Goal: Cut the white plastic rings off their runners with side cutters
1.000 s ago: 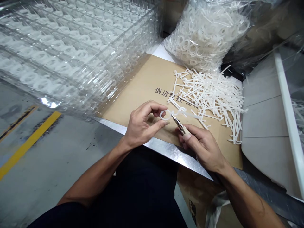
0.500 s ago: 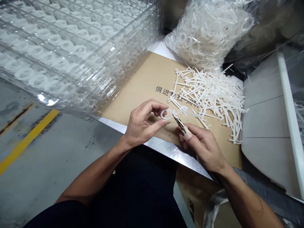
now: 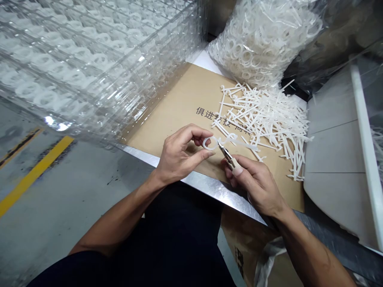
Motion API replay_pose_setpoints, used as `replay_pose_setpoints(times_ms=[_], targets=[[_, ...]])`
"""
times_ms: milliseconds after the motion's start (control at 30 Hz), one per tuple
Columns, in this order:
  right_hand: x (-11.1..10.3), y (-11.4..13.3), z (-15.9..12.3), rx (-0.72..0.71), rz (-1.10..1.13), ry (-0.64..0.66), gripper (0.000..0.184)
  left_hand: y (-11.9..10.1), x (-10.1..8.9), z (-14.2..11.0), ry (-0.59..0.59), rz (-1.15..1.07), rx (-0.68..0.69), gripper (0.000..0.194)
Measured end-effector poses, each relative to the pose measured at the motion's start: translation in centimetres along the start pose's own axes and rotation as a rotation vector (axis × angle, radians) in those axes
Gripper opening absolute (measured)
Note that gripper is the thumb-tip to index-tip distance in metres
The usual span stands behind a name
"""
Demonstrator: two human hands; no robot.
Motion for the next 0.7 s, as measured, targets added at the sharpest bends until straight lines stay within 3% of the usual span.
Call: replay_pose_setpoints(times_ms=[533,700], targets=[[0.5,0.4,0.0,-0.054,-0.116,-0.014,0.04,0.1,0.0,0.0,-0.005,-0.025,-0.037,0.032],[0.6,-0.6,0.3,0.007,-0.023,-0.051,0.043,0.4,0.1,0.0,-0.017,-0.039,-0.079,0.032]])
Point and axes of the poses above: each hand's wrist, its own z-axis towards the middle knuckle, its own x-axis out of the palm, y = z × x, the point moved 7 cm from there along z, towards the middle knuckle, and after that the axes turned 8 degrees about x, right-handed, at the moved point
